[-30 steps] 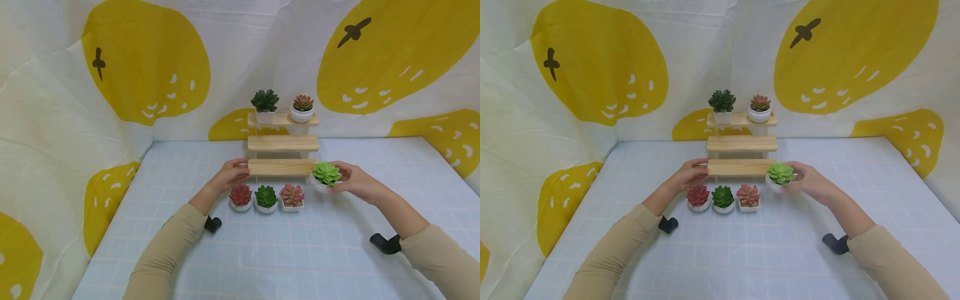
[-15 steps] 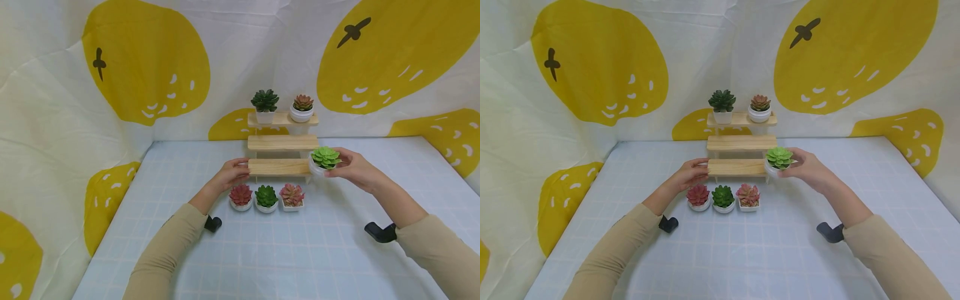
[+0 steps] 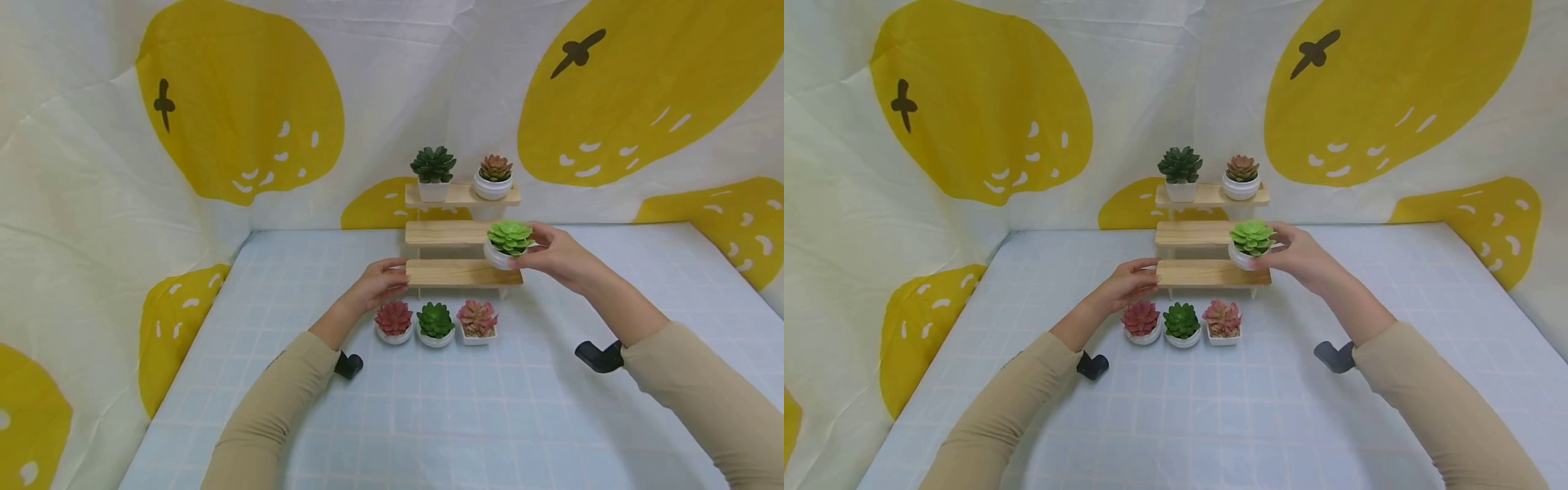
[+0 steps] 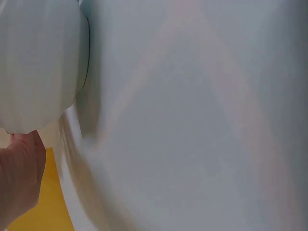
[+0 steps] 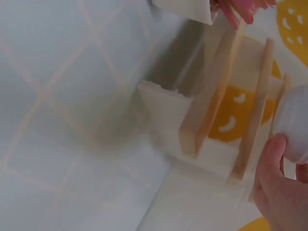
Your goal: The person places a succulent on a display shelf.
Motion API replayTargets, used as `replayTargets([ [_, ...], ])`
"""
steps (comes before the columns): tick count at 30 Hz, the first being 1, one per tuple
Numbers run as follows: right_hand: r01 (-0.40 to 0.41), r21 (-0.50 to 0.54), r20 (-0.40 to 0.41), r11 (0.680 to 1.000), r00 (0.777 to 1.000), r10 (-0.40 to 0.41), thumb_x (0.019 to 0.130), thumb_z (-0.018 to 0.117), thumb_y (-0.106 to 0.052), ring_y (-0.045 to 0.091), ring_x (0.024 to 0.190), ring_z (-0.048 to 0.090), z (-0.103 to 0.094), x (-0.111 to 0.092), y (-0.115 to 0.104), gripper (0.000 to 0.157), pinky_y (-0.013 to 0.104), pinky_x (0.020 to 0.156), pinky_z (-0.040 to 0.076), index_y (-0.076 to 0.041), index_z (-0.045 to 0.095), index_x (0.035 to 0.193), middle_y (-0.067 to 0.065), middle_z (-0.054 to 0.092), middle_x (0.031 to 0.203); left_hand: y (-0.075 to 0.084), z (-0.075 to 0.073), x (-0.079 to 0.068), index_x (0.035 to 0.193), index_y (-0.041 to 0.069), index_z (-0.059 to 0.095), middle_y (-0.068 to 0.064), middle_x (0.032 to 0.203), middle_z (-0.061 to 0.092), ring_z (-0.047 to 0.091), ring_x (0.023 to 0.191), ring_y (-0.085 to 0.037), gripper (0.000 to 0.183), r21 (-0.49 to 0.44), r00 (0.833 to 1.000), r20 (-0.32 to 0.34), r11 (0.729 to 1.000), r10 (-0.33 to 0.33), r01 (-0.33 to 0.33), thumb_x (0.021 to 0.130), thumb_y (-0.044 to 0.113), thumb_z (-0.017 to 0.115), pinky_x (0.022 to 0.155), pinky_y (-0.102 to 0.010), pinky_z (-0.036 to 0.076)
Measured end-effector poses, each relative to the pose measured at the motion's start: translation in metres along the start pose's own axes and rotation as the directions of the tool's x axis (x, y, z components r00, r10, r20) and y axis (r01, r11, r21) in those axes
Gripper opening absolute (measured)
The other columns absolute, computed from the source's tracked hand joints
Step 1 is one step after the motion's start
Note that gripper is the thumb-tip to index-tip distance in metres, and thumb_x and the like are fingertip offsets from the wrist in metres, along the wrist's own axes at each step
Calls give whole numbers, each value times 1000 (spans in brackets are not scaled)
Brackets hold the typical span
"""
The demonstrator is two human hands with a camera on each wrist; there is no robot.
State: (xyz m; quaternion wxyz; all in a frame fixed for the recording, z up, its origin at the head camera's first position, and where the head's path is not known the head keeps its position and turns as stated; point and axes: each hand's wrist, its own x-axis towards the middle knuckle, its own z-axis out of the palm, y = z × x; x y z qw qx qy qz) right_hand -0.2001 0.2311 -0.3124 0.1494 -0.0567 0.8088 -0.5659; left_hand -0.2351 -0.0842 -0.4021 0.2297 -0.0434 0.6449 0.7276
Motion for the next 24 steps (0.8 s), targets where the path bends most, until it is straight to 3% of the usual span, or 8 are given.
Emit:
replayTargets([
  [16,39,8,16,999,999,-39,81,70,-8,24,109,42,24,38,-28,70,34,93,43,-7,34,142,12,42,127,-1,0,1,137,3,43,-20,125,51,59,82,-13,50,-4,1000,3,1000,-5,5,90,-5,55,75,-23,54],
  [24,52,-1,8,999,999,-52,80,72,-8,26,110,43,37,59,-35,71,35,91,43,-8,37,141,16,42,126,-2,-1,1,138,4,43,-20,126,50,58,83,-14,50,-5,1000,2,1000,-5,5,90,-4,56,77,-24,54],
])
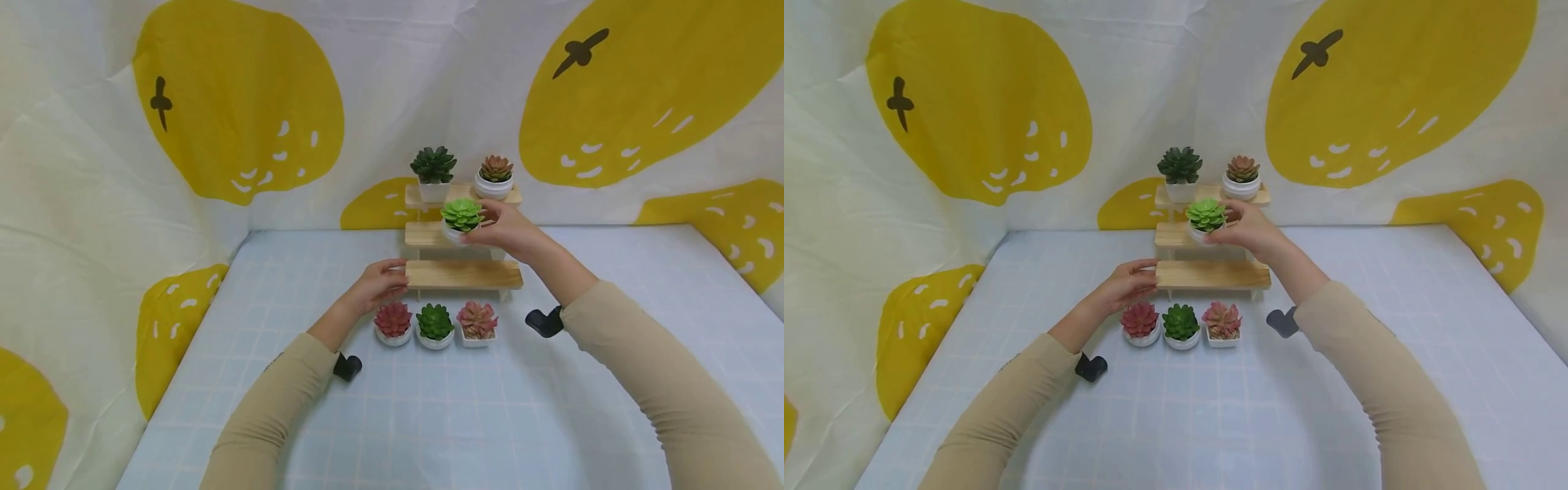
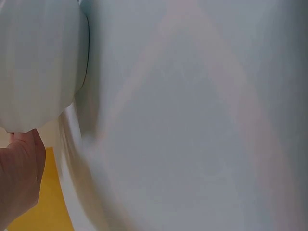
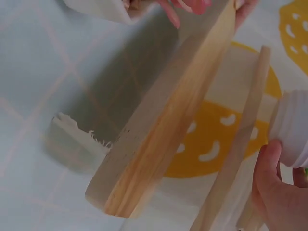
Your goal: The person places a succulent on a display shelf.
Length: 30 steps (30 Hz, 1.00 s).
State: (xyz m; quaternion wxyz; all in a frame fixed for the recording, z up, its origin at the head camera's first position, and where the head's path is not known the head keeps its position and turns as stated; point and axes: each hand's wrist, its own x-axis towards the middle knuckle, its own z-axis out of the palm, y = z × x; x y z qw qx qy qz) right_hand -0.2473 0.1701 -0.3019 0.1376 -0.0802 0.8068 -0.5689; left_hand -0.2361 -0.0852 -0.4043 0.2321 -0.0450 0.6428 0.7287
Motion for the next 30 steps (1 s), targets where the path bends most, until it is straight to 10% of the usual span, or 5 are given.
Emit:
replayTargets([
  [30,-23,111,-50,994,998,29,78,70,3,17,95,47,24,27,1,64,19,72,47,-1,41,135,12,49,110,1,0,-1,138,5,43,-20,130,49,58,89,-15,50,-5,1000,2,1000,-14,14,91,-4,55,76,-23,54],
])
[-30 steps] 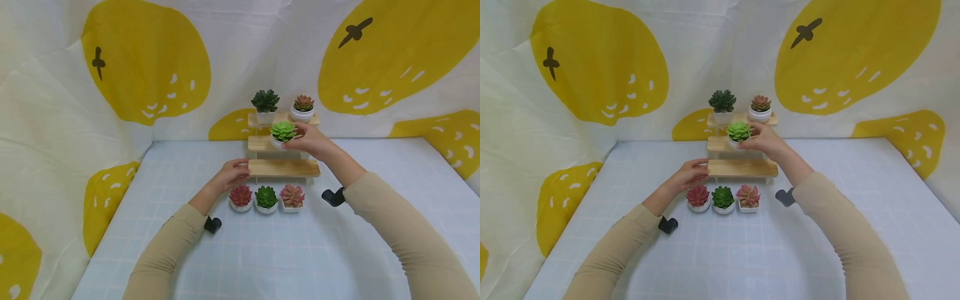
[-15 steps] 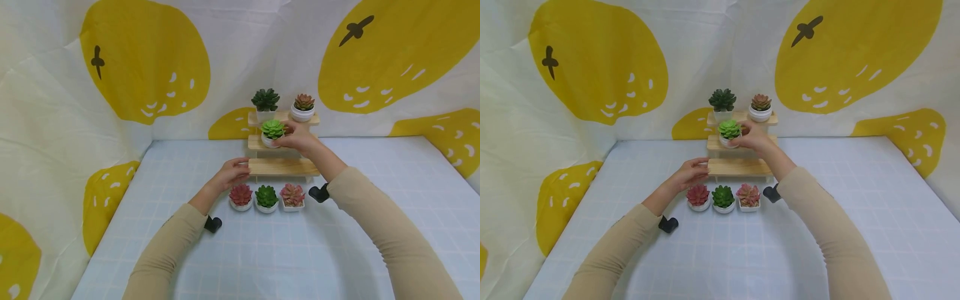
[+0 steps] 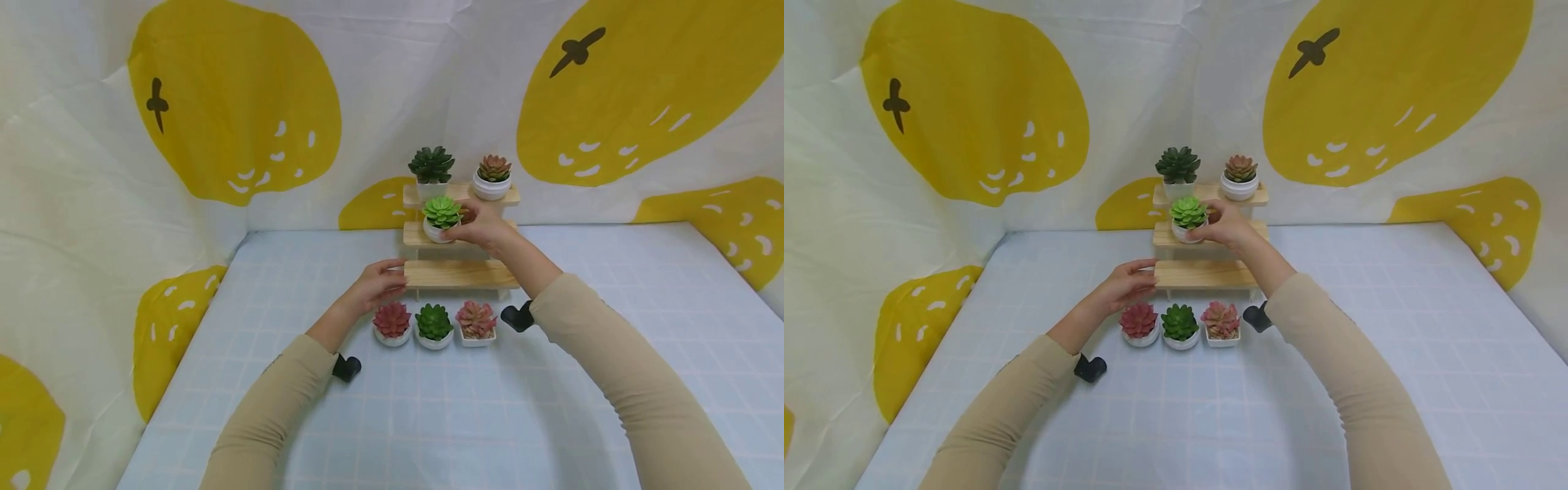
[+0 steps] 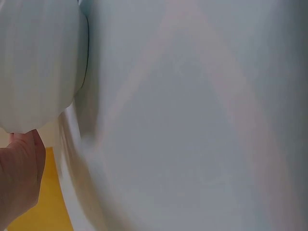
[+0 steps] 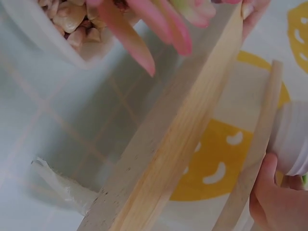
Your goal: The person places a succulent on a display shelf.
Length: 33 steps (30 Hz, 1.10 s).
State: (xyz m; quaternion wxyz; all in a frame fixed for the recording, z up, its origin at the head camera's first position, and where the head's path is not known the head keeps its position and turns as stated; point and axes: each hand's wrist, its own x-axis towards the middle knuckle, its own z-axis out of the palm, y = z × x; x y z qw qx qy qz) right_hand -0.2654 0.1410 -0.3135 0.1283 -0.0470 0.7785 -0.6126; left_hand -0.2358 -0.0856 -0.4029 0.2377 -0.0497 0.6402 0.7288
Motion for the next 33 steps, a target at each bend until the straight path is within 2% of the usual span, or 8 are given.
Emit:
replayTargets([
  [6,-21,66,18,998,1000,19,80,67,5,19,100,46,-2,-4,0,65,18,75,49,0,38,137,16,43,117,-1,0,1,138,6,44,-20,131,49,58,90,-16,50,-7,1000,-4,1000,-4,4,90,-4,55,75,-22,54],
  [11,-45,61,30,997,999,43,82,66,1,21,101,45,-6,-8,-2,64,20,79,50,-1,36,138,18,39,120,-1,0,1,139,6,43,-20,131,49,58,88,-15,51,-17,1000,-5,1000,-3,3,90,-4,55,73,-22,54],
  [16,-18,55,53,998,998,16,86,62,1,18,100,48,-13,-14,-1,64,24,85,50,0,32,141,19,40,123,-1,1,1,138,5,43,-21,130,49,58,87,-14,51,-17,1000,-7,1000,4,-4,90,-4,55,73,-21,54],
  [22,6,92,77,996,997,-13,88,60,1,17,103,49,-23,-26,0,60,25,88,49,0,33,141,20,40,127,-1,1,2,138,5,43,-20,130,49,58,88,-15,50,-17,1000,-8,1000,5,-5,90,-4,55,72,-21,54],
  [26,0,64,85,998,996,-6,88,60,-1,18,106,47,-29,-33,2,60,23,90,48,1,32,141,21,39,130,-1,1,2,138,5,44,-20,130,49,58,89,-15,50,-13,1000,-9,1000,3,-3,90,-4,55,72,-21,54],
  [33,-8,-7,125,1000,992,8,89,61,-8,15,103,51,-40,-50,7,60,24,91,44,-1,32,141,22,37,133,-1,1,1,138,5,43,-20,132,48,57,90,-15,50,-16,1000,-7,1000,3,-3,90,-4,55,73,-22,54],
])
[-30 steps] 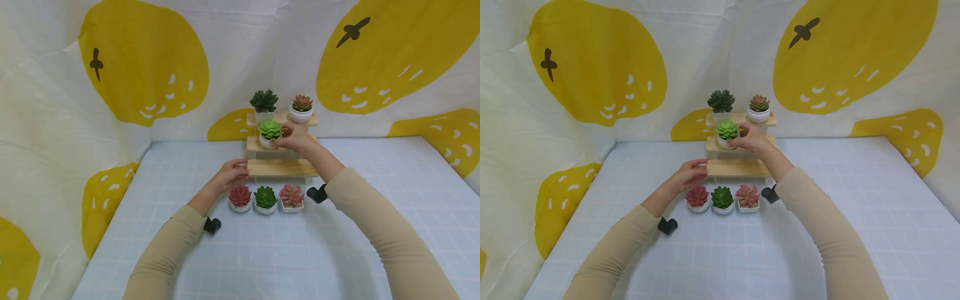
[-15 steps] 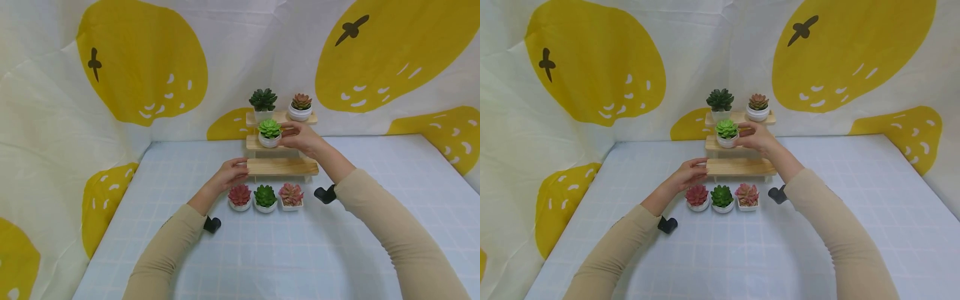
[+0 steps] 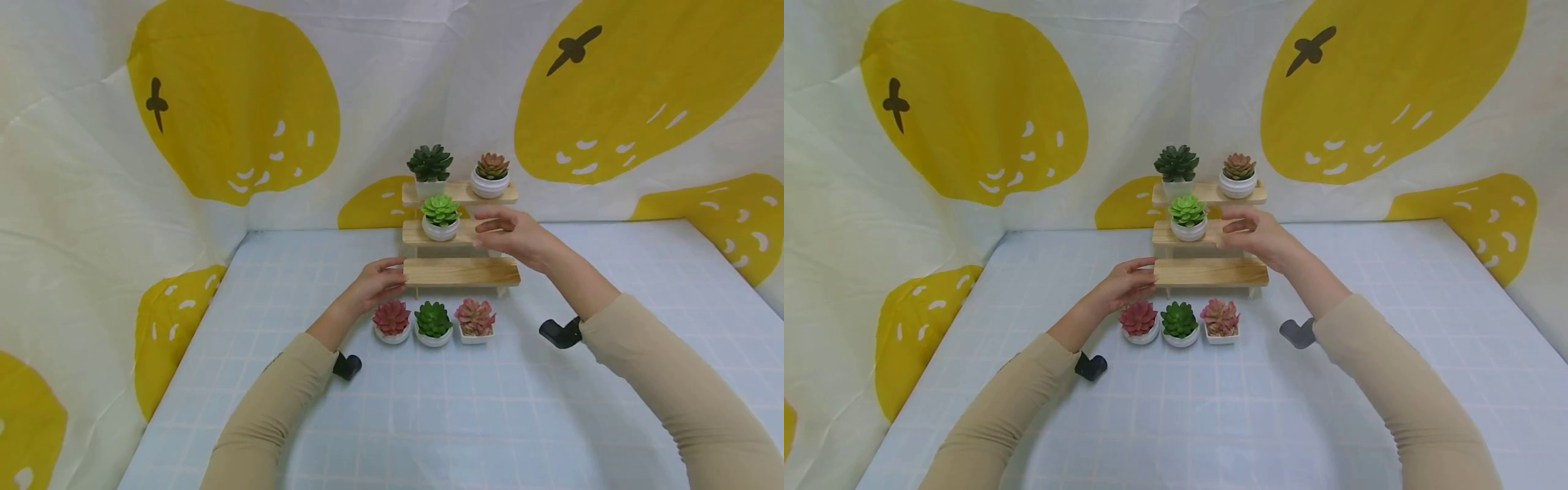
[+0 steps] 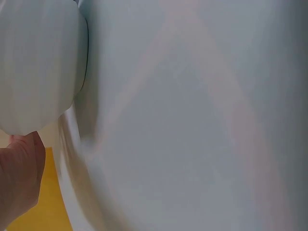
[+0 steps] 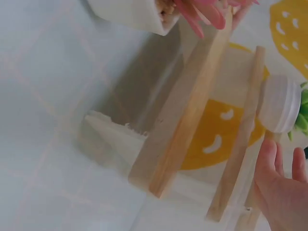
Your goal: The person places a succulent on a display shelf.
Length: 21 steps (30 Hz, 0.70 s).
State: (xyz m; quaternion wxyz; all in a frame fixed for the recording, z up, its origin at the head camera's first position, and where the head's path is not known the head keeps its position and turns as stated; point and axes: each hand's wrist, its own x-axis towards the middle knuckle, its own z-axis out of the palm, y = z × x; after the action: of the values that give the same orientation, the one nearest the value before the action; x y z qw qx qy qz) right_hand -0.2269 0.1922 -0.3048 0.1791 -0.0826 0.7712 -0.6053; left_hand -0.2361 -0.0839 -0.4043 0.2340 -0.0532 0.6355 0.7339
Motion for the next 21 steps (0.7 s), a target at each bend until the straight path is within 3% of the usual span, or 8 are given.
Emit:
replayTargets([
  [9,22,-26,44,999,999,-21,86,65,-4,21,106,51,-7,-26,17,60,20,85,49,3,35,136,12,46,119,0,0,0,138,5,44,-21,130,49,58,88,-15,50,8,1000,-7,1000,3,-3,90,-4,55,75,-23,54],
  [13,19,-41,57,999,998,-17,84,67,-4,27,111,48,-8,-35,27,62,20,84,48,5,35,136,17,44,122,0,0,0,138,6,44,-20,130,49,58,88,-15,50,10,1000,-13,1000,-2,2,90,-4,55,75,-23,54],
  [21,18,-17,64,1000,998,-17,81,69,-1,24,106,52,-8,-49,48,63,22,82,51,8,36,134,22,44,123,-1,0,1,138,6,44,-20,129,50,58,88,-16,50,14,1000,-19,1000,-5,5,90,-4,56,77,-24,54],
])
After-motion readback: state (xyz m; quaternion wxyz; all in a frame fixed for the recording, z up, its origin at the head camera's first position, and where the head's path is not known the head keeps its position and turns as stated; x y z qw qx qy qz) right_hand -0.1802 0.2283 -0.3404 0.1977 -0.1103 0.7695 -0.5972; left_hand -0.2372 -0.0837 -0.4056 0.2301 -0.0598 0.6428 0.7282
